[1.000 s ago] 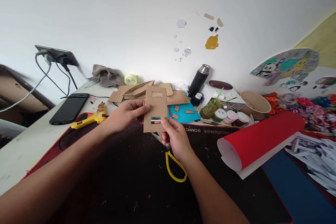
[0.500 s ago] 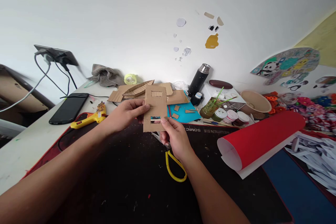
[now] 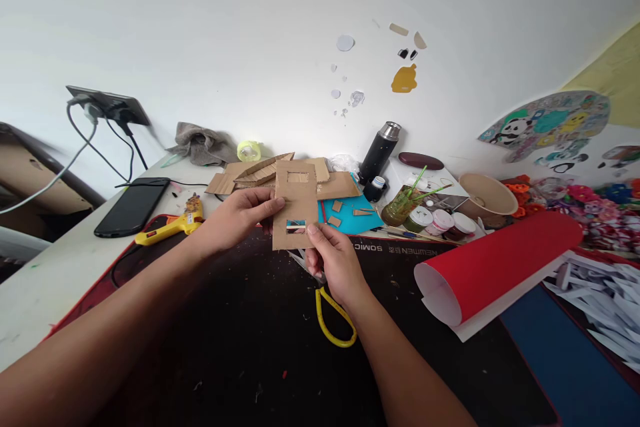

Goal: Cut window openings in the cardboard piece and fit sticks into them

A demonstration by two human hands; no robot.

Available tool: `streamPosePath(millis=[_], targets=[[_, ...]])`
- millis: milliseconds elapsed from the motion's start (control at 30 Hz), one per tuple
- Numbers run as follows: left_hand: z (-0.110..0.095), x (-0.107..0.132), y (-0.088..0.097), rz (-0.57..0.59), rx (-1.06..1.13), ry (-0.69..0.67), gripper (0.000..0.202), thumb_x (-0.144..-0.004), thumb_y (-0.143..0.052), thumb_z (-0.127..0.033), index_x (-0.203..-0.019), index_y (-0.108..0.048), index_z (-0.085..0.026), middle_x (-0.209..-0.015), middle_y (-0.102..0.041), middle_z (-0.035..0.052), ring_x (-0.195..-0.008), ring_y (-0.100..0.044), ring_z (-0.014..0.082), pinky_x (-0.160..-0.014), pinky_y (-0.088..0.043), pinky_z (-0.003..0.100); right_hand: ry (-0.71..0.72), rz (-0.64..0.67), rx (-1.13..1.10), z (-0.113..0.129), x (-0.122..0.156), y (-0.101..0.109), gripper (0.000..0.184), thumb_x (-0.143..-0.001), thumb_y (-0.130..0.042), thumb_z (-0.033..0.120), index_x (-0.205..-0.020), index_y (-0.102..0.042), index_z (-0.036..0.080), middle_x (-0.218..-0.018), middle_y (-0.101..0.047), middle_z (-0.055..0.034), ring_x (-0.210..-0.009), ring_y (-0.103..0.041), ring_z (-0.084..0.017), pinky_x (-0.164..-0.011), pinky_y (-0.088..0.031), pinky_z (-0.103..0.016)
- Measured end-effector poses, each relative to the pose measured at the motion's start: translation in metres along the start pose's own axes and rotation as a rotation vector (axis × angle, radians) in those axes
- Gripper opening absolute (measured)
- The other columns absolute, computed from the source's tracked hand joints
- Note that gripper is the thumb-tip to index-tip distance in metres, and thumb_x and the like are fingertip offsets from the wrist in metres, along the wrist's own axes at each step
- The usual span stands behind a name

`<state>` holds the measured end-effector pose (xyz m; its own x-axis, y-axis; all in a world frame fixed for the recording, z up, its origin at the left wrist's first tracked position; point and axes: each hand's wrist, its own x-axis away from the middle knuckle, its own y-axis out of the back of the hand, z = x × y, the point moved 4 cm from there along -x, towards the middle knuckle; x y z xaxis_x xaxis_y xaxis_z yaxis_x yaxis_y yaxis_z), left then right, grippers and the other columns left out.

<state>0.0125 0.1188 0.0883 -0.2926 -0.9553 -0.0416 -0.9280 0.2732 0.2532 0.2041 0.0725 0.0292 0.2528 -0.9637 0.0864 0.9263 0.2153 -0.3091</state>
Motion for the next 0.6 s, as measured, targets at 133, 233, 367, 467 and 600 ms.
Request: streamPosePath(millis=[133,233,367,467,600], targets=[[0.0014,-0.0004,0.0,0.004,0.011,0.001,0.047,-0.092,-0.072,-0.063,-0.078,-0.068,-0.019,-0.073,-0.065,0.0014,-0.068,-0.06,0.0178,-0.066,-0.051,0.03,0.003,0.005,-0.006,-0.0018,-0.0005,0.0004,0.044,-0.096,-0.072,0.064,-0.101,-0.076,0.021,-0.053,-0.05,0.0068,-0.046,-0.044,-0.01,-0.046,-0.029,-0.024],[0.0022,0.0,0.0005,0.006,0.011,0.0,0.047,-0.093,-0.071,-0.063,-0.078,-0.068,-0.019,-0.073,-0.065,0.0016,-0.068,-0.06,0.018,-0.066,-0.051,0.031,0.003,-0.002,-0.002,-0.003,-0.0011,0.0013,0.044,-0.096,-0.072,0.064,-0.099,-0.075,0.021,-0.053,-0.051,0.0066,-0.046,-0.044,-0.01,-0.046,-0.029,-0.024],[0.0011,0.0014,0.001,-0.006,-0.005,-0.002,0.047,-0.092,-0.071,-0.064,-0.078,-0.069,-0.019,-0.074,-0.065,0.0019,-0.069,-0.06,0.0183,-0.066,-0.051,0.031,0.001,0.007,-0.008,-0.002,-0.0007,0.0002,0.042,-0.096,-0.072,0.064,-0.097,-0.072,0.022,-0.053,-0.05,0.0071,-0.045,-0.044,-0.01,-0.046,-0.028,-0.024],[-0.0007,0.0019,0.0009,-0.023,0.01,0.004,0.047,-0.092,-0.071,-0.064,-0.08,-0.07,-0.019,-0.076,-0.066,0.0026,-0.07,-0.061,0.0186,-0.067,-0.053,0.031,0.009,0.013,-0.004,0.0012,0.0003,-0.002,0.044,-0.094,-0.073,0.066,-0.086,-0.066,0.023,-0.054,-0.05,0.0071,-0.046,-0.044,-0.01,-0.045,-0.028,-0.025],[-0.0021,0.001,0.0009,-0.03,0.05,-0.002,0.047,-0.091,-0.071,-0.065,-0.082,-0.071,-0.019,-0.077,-0.069,0.0034,-0.07,-0.062,0.0186,-0.066,-0.054,0.031,0.024,0.029,0.016,0.0048,0.0013,-0.0053,0.048,-0.092,-0.075,0.064,-0.075,-0.055,0.024,-0.057,-0.051,0.0063,-0.047,-0.045,-0.01,-0.045,-0.03,-0.025]])
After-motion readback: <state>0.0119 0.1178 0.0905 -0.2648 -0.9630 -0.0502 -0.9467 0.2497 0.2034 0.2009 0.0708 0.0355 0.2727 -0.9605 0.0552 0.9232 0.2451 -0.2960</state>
